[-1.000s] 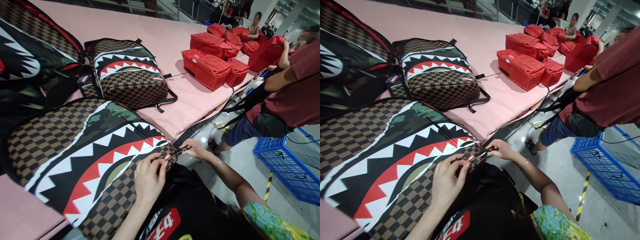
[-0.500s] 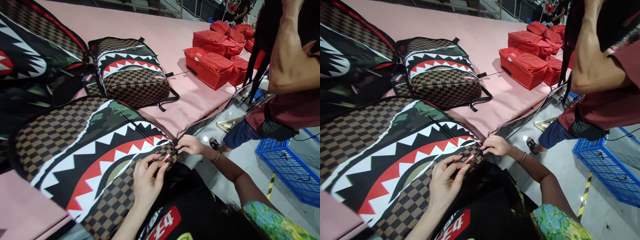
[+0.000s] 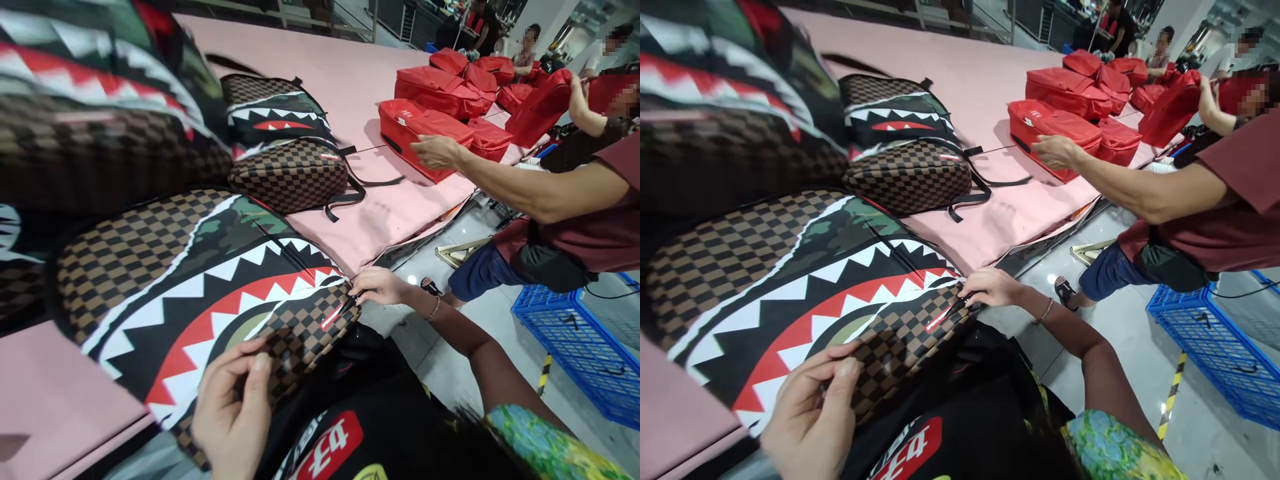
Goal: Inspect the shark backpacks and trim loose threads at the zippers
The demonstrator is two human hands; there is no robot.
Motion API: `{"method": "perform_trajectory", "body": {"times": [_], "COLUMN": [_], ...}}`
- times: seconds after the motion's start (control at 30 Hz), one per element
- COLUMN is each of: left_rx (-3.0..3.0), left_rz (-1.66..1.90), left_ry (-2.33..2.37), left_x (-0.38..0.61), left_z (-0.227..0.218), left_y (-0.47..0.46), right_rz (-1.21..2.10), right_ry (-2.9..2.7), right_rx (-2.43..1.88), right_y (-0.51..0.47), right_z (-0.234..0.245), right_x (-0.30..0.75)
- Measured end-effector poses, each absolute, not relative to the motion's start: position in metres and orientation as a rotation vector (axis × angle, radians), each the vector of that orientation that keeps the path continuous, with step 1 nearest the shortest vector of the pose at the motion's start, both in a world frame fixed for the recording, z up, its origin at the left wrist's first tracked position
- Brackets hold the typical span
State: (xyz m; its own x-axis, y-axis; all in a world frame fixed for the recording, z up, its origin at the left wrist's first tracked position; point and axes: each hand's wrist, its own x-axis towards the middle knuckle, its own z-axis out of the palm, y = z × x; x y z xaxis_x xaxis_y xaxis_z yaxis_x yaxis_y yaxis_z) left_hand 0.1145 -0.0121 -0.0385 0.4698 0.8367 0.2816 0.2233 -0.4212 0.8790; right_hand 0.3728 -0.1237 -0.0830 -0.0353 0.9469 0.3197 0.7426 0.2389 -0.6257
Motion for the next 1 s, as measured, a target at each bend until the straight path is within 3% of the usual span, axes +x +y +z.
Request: {"method": "perform_trajectory", "body": {"times": [0.63, 0.73, 0.9, 1.0], "left_rx": [1.726, 1.77, 2.109, 2.299], "left_rz": [0.91, 0.912, 0.517, 0.576], "left_ry": [1.053, 0.968, 0.304, 0.379], "left_x": [0.105, 0.102, 0.106, 0.118], "left_z": [-0.05, -0.045, -0.033, -0.04], "left_y": [-0.011, -0.011, -0.011, -0.01], "right_rz": [0.367, 0.45, 0.635, 0.839], "right_ry": [-2.123, -1.964, -1.445, -1.273], "right_rx": [-1.589, -1.533, -1.638, -1.693], "right_y": [-0.103, -0.105, -0.113, -0.117], "right_z": [-0.053, -0.056, -0.064, -0.07], "right_x": [0.345, 0.343, 0.361, 0.379]}}
